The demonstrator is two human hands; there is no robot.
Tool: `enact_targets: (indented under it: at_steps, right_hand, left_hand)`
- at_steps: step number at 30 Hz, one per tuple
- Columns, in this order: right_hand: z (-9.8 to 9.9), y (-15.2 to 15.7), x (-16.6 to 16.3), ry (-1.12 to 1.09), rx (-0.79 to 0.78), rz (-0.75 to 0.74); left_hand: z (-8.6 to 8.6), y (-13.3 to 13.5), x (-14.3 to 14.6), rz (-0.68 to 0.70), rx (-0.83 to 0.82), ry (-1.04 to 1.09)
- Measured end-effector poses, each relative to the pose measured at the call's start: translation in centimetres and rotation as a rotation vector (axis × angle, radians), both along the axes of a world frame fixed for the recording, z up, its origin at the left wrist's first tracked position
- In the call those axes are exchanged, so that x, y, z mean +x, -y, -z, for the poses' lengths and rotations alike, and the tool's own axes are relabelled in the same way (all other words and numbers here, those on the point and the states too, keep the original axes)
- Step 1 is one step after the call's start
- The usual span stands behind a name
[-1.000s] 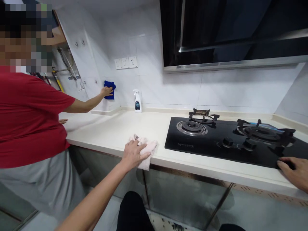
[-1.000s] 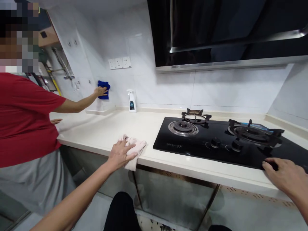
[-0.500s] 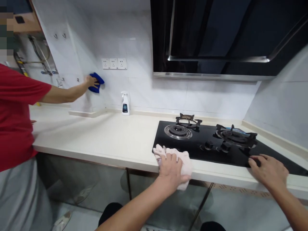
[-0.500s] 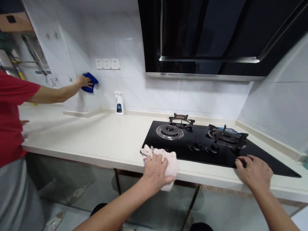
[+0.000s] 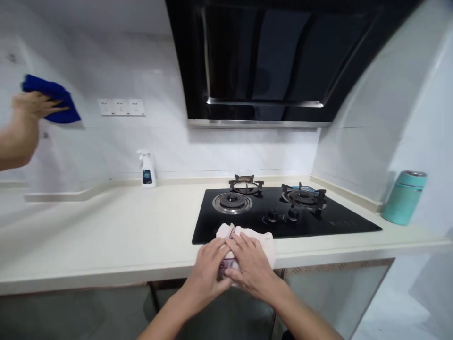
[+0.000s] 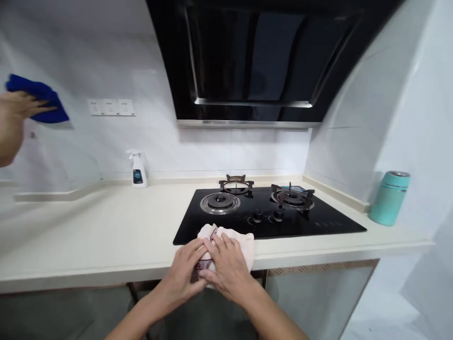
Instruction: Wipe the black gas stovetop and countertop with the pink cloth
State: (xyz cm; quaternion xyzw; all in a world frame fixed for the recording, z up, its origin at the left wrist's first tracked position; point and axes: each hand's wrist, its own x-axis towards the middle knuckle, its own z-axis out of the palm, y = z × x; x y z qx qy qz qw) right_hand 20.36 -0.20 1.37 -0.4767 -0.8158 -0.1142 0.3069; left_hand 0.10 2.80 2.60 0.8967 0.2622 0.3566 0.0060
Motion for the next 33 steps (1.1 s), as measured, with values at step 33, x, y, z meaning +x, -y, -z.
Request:
enact_targets:
  at_steps: [33]
  right_hand:
    - [-1.6,-0.2,25.2,-0.243,0.025,0.898]
  left_hand:
    - [-1.5,-5.0,4.1,-0.082,-0.068,-0.167]
